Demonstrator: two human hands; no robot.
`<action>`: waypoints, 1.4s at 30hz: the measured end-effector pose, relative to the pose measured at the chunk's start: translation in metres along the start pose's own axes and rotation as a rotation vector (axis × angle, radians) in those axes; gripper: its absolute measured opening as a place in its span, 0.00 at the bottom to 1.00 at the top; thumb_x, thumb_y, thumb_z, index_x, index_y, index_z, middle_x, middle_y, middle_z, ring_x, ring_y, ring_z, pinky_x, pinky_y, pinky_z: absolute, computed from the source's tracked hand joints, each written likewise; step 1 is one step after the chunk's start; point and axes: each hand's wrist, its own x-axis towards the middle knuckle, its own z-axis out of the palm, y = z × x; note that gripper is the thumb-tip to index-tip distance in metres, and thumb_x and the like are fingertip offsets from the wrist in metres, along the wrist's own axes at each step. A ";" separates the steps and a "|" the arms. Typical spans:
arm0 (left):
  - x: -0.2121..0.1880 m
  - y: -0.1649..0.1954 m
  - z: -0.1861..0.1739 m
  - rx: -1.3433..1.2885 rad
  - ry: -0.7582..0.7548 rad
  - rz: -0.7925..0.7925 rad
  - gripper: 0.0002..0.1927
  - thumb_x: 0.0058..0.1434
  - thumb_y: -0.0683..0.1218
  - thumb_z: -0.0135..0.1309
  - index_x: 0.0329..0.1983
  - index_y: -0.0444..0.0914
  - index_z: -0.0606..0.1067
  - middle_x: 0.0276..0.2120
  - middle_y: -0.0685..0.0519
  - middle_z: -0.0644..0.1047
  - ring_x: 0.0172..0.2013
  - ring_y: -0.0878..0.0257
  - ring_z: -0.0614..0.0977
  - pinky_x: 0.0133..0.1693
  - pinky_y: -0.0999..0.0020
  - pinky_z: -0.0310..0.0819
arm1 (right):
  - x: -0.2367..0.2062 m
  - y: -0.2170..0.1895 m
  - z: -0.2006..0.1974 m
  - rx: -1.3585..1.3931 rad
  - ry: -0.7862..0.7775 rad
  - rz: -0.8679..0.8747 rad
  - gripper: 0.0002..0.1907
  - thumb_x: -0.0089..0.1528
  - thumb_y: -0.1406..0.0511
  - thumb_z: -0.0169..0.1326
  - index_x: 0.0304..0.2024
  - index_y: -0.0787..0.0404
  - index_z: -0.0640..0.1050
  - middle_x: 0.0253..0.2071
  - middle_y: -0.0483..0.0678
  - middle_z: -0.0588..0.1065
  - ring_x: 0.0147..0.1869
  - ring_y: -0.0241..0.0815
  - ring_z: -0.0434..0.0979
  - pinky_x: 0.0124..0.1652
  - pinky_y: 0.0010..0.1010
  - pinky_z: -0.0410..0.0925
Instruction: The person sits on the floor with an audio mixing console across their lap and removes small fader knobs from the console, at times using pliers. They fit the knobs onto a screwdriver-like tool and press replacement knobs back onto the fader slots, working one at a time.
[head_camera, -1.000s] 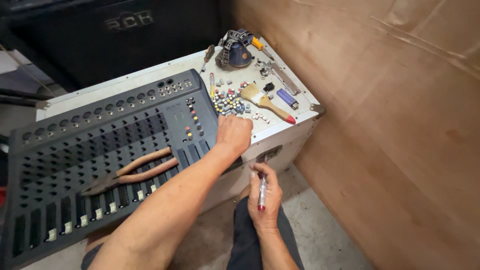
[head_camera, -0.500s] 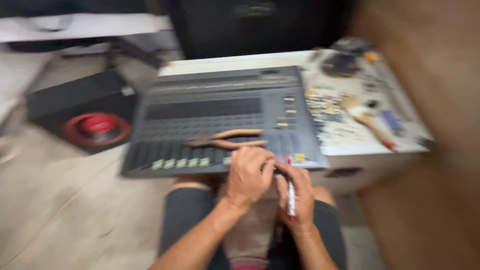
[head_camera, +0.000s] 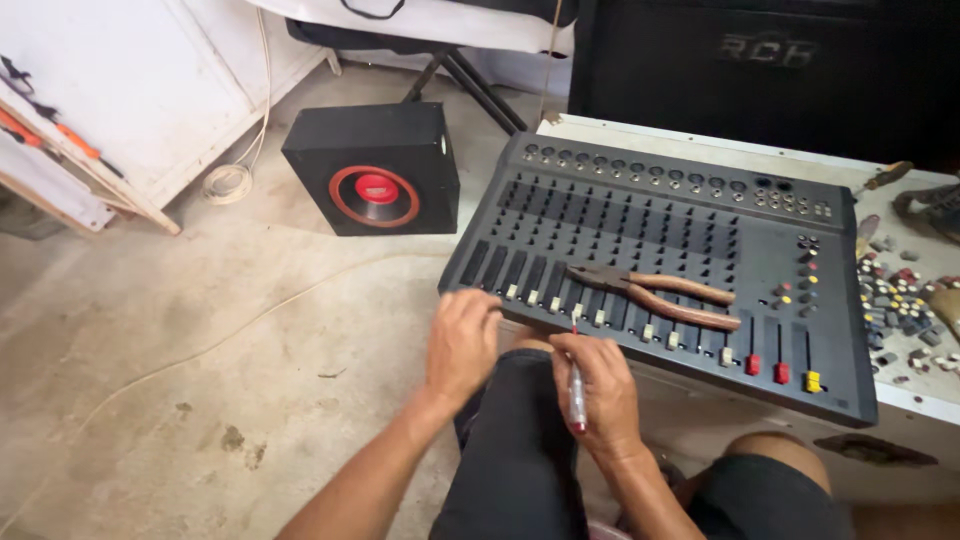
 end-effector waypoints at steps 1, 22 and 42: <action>0.005 -0.012 -0.003 0.019 0.005 0.014 0.09 0.56 0.37 0.60 0.40 0.34 0.78 0.41 0.45 0.79 0.45 0.46 0.77 0.48 0.54 0.73 | 0.002 -0.004 0.006 0.005 -0.018 -0.001 0.10 0.58 0.73 0.61 0.42 0.61 0.79 0.38 0.51 0.79 0.42 0.52 0.78 0.43 0.37 0.71; 0.067 -0.075 -0.020 0.403 -0.402 0.597 0.03 0.54 0.43 0.51 0.32 0.39 0.73 0.35 0.49 0.72 0.42 0.53 0.75 0.43 0.60 0.68 | 0.020 -0.006 0.025 -0.031 -0.068 0.022 0.08 0.59 0.72 0.61 0.41 0.61 0.79 0.38 0.52 0.79 0.42 0.52 0.79 0.44 0.37 0.71; 0.091 0.089 0.148 -0.047 -0.603 0.441 0.14 0.49 0.42 0.57 0.40 0.39 0.79 0.44 0.44 0.75 0.49 0.44 0.74 0.50 0.48 0.68 | 0.024 0.106 -0.093 -0.612 -0.009 0.316 0.13 0.50 0.71 0.59 0.38 0.56 0.78 0.38 0.50 0.80 0.45 0.56 0.77 0.48 0.43 0.64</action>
